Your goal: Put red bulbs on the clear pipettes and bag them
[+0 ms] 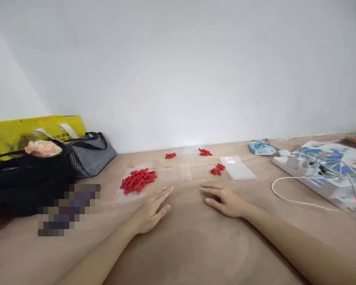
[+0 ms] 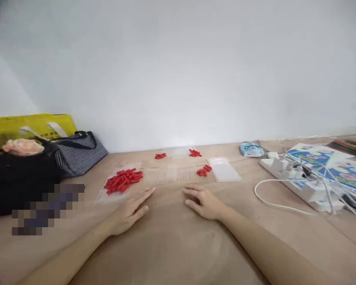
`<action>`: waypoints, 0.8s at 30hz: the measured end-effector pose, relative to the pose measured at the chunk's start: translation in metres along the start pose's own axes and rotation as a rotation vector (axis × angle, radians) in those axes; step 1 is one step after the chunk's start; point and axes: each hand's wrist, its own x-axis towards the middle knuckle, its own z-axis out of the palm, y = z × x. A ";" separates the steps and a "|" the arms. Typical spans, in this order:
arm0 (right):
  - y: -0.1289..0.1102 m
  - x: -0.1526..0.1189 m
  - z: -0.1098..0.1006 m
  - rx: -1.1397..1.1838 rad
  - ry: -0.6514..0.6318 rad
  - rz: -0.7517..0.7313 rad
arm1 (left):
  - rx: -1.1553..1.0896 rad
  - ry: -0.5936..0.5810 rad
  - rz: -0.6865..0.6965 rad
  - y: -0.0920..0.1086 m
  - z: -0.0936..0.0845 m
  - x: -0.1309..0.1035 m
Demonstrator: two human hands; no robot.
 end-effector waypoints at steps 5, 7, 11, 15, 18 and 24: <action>0.001 0.001 0.006 -0.007 0.027 -0.017 | -0.002 -0.017 -0.005 0.002 0.001 0.002; 0.001 0.001 0.006 -0.008 0.030 -0.023 | -0.005 -0.007 -0.001 0.001 0.002 0.003; 0.002 0.001 0.005 -0.019 0.041 -0.027 | -0.010 -0.004 0.003 -0.001 0.003 0.003; 0.002 0.000 0.008 -0.021 0.057 -0.034 | -0.008 -0.007 -0.004 0.000 0.003 0.004; 0.003 0.001 0.008 -0.006 0.087 -0.062 | -0.007 -0.011 -0.010 0.003 0.002 0.004; 0.032 0.027 -0.012 -0.185 0.332 0.059 | -0.011 -0.012 -0.028 0.003 0.001 0.001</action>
